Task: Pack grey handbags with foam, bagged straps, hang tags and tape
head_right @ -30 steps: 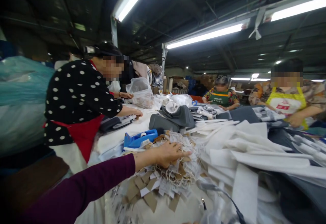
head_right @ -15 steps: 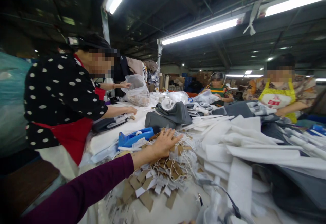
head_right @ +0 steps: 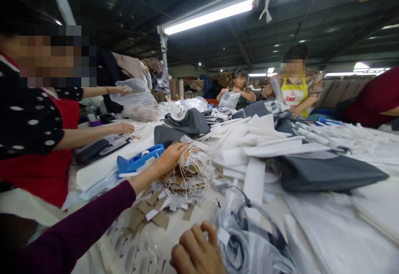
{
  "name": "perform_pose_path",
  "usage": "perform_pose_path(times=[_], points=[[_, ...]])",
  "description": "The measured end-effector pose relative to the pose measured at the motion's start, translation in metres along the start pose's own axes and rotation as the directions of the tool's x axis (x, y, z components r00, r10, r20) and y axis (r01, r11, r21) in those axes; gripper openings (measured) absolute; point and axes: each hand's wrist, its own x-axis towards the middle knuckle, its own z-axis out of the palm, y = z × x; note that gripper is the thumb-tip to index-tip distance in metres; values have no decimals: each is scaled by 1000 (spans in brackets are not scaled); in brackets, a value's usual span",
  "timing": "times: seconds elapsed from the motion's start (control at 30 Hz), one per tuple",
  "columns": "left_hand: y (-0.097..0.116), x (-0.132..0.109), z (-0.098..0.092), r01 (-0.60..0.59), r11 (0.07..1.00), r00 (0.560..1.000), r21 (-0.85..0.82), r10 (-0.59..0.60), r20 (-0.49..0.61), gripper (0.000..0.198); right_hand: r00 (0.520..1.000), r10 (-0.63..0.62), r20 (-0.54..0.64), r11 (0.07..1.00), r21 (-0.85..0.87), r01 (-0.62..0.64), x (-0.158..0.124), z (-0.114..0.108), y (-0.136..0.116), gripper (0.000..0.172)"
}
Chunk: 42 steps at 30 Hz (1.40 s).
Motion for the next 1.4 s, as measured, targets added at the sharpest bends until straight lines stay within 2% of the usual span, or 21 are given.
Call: perform_pose_path(times=[0.07, 0.13, 0.2, 0.27, 0.37, 0.43, 0.47, 0.53, 0.63, 0.7, 0.77, 0.83, 0.97, 1.07, 1.17, 1.27, 1.4], points=[[-9, -8, 2, -25, 999, 997, 40, 23, 70, 74, 998, 50, 28, 994, 92, -52, 3, -8, -1, 21], [-11, -15, 0, -41, 994, 984, 98, 24, 175, 87, 987, 143, 77, 969, 190, -155, 5, -16, -2, 24], [-6, -19, -7, -32, 993, 965, 115, 1, 263, 100, 963, 237, 126, 926, 271, -263, 5, -22, -3, 25], [4, -23, -18, -23, 998, 953, 66, 2, 303, 103, 926, 351, 135, 868, 325, -376, 4, -26, -2, 24], [32, -44, -42, 0, 999, 971, -50, 12, 240, 87, 830, 547, 112, 747, 383, -544, 5, -29, 1, 20], [64, -76, -59, 42, 980, 988, -195, -12, 155, 63, 783, 616, 84, 696, 406, -592, 6, -30, 2, 20], [82, -97, -65, 100, 952, 986, -289, -55, 158, 49, 782, 618, 77, 694, 413, -589, 6, -30, 2, 20], [120, -142, -73, 227, 840, 957, -493, -98, 273, 29, 800, 593, 95, 706, 415, -573, 6, -30, 1, 21], [166, -200, -72, 487, 517, 845, -704, -74, 530, 21, 808, 562, 178, 724, 367, -584, 4, -32, 1, 23], [186, -224, -68, 595, 302, 796, -745, -98, 597, 32, 802, 525, 285, 749, 292, -594, 3, -34, 1, 22], [197, -239, -63, 628, 132, 776, -767, -175, 605, 46, 791, 448, 415, 790, 230, -568, 3, -35, 3, 22], [202, -248, -61, 623, 0, 760, -782, -234, 606, 54, 771, 357, 528, 825, 209, -525, 4, -35, 5, 25], [206, -260, -58, 607, -210, 731, -766, -231, 642, 53, 706, 169, 688, 870, 233, -435, 6, -29, 8, 27], [209, -264, -54, 594, -370, 702, -714, -195, 685, 47, 668, 103, 737, 886, 236, -398, 6, -24, 9, 24], [210, -262, -51, 572, -505, 671, -646, -165, 723, 43, 685, 75, 725, 885, 267, -380, 8, -23, 8, 22], [208, -251, -51, 584, -556, 654, -591, -109, 749, 53, 700, 63, 711, 864, 312, -394, 11, -24, 6, 19], [210, -236, -45, 580, -542, 688, -608, -74, 722, 71, 703, 59, 709, 849, 334, -409, 14, -24, 5, 20]])
